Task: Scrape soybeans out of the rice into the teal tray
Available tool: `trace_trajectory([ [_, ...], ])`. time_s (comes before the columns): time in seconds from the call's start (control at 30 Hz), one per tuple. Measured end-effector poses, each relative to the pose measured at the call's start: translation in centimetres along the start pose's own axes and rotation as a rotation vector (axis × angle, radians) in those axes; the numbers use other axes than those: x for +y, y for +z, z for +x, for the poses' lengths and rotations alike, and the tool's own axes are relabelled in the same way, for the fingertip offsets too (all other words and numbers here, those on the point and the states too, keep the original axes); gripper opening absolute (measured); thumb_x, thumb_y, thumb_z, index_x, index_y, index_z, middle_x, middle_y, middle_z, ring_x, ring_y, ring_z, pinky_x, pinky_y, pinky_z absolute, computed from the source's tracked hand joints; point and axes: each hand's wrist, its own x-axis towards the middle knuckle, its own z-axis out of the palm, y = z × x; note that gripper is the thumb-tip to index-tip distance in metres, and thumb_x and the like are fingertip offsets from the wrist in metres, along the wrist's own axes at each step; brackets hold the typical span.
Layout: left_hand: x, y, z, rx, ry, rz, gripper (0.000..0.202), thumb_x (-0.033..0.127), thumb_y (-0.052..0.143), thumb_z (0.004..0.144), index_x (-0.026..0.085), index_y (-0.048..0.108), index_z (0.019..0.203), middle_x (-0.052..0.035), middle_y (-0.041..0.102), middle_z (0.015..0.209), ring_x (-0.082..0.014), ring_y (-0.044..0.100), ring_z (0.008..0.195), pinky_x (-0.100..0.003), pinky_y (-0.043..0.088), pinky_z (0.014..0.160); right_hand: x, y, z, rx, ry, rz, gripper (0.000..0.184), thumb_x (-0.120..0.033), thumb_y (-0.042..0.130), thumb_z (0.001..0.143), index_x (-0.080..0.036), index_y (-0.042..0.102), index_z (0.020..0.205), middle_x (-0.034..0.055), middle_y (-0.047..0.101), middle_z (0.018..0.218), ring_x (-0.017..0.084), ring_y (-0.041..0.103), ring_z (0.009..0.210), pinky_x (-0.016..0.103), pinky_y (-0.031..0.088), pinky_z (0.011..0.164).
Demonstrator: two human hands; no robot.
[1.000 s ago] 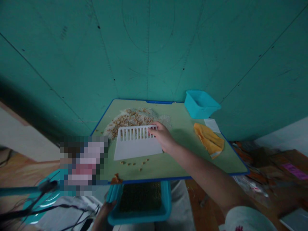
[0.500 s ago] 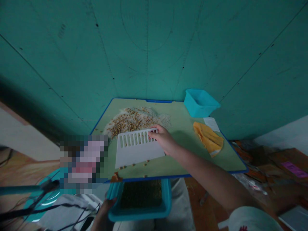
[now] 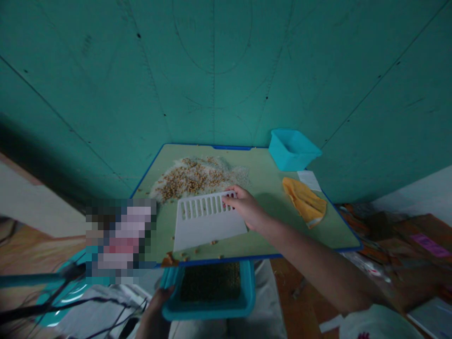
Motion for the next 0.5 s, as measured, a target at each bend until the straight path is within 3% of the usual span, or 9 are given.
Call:
trace_trajectory([
  [0.13, -0.3, 0.8, -0.8, -0.014, 0.043, -0.055, 0.026, 0.027, 0.079, 0.036, 0.022, 0.069, 0.060, -0.0144, 0.073, 0.066, -0.0509, 0.046, 0.117, -0.055, 0.041, 0.094, 0.1, -0.5, -0.8, 0.013, 0.048, 0.014, 0.027, -0.027, 0.068, 0.058, -0.022, 0.052, 0.079, -0.0044, 0.057, 0.064, 0.013, 0.052, 0.059, 0.027, 0.037, 0.057],
  [0.3, -0.8, 2.1, -2.0, -0.039, 0.086, -0.126, 0.029, 0.036, 0.076, 0.049, 0.024, 0.074, 0.075, -0.0089, 0.077, 0.082, -0.0433, 0.047, 0.121, -0.051, 0.040, 0.097, 0.3, -1.0, -1.8, 0.028, 0.098, 0.036, 0.028, -0.026, 0.067, 0.059, -0.022, 0.052, 0.082, -0.0040, 0.059, 0.066, 0.014, 0.053, 0.058, 0.027, 0.038, 0.056],
  [0.5, -1.2, 2.9, -2.5, -0.012, 0.126, -0.198, 0.036, 0.041, 0.073, 0.053, 0.024, 0.073, 0.085, -0.0076, 0.077, 0.093, -0.0414, 0.040, 0.127, -0.052, 0.037, 0.100, 0.5, -1.4, -3.2, 0.040, 0.121, 0.082, 0.024, -0.024, 0.067, 0.061, -0.023, 0.055, 0.081, -0.0036, 0.058, 0.066, 0.015, 0.054, 0.060, 0.028, 0.040, 0.059],
])
